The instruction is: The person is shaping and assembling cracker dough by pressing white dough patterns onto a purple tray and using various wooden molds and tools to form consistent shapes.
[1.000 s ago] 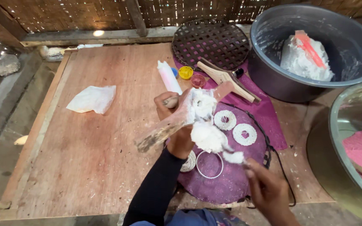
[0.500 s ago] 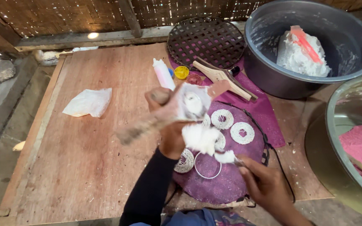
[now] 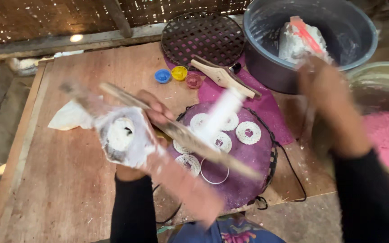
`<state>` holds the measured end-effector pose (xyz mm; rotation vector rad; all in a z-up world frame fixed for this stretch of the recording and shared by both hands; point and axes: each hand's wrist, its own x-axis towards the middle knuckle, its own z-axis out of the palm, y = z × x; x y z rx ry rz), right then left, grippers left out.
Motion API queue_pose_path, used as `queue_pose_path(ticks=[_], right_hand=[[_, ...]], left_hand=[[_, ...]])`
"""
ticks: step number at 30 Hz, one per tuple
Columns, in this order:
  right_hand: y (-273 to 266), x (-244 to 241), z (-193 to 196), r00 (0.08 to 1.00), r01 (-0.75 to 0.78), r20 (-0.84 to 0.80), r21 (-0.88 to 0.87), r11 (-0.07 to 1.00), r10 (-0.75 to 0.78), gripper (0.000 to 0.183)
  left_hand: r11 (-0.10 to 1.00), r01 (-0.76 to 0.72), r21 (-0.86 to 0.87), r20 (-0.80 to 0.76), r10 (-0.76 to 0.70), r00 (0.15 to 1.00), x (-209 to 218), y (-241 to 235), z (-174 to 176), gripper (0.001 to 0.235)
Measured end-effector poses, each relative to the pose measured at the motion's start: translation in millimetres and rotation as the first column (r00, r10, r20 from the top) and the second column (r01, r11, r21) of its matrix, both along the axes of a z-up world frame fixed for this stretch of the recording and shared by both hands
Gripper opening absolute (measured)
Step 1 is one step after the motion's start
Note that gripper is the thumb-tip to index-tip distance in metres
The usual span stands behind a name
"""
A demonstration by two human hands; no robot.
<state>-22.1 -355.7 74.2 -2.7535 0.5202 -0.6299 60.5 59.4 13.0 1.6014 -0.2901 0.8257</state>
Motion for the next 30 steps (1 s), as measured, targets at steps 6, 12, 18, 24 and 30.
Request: queue_pose_path(ticks=[6, 12, 18, 24, 30], right_hand=[[186.4, -88.4, -117.4, 0.949, -0.191, 0.216, 0.973, -0.127, 0.228, 0.060], [213.3, -126.2, -122.2, 0.993, -0.063, 0.113, 0.366, -0.928, -0.023, 0.085], [112.0, -155.3, -100.7, 0.836, -0.504, 0.547, 0.791, -0.348, 0.033, 0.077], [111.8, -169.6, -103.7, 0.852, -0.508, 0.486, 0.858, 0.080, 0.195, 0.091], [130.8, -176.4, -75.0, 0.784, -0.616, 0.431, 0.629, 0.474, 0.446, 0.094]], left_hand=[[0.979, 0.195, -0.050, -0.131, -0.201, 0.971, 0.9, -17.9, -26.4, 0.041], [0.927, 0.370, -0.057, -0.206, -0.374, 0.904, 12.0, -37.9, -40.7, 0.039], [0.856, 0.499, 0.132, -0.230, -0.463, 0.856, -28.5, -33.7, -35.2, 0.038], [0.641, 0.337, 0.690, 0.011, -0.475, 0.880, -101.6, -27.0, -24.8, 0.039], [0.506, 0.420, 0.754, -0.177, -0.458, 0.871, -114.4, -22.4, -7.9, 0.042]])
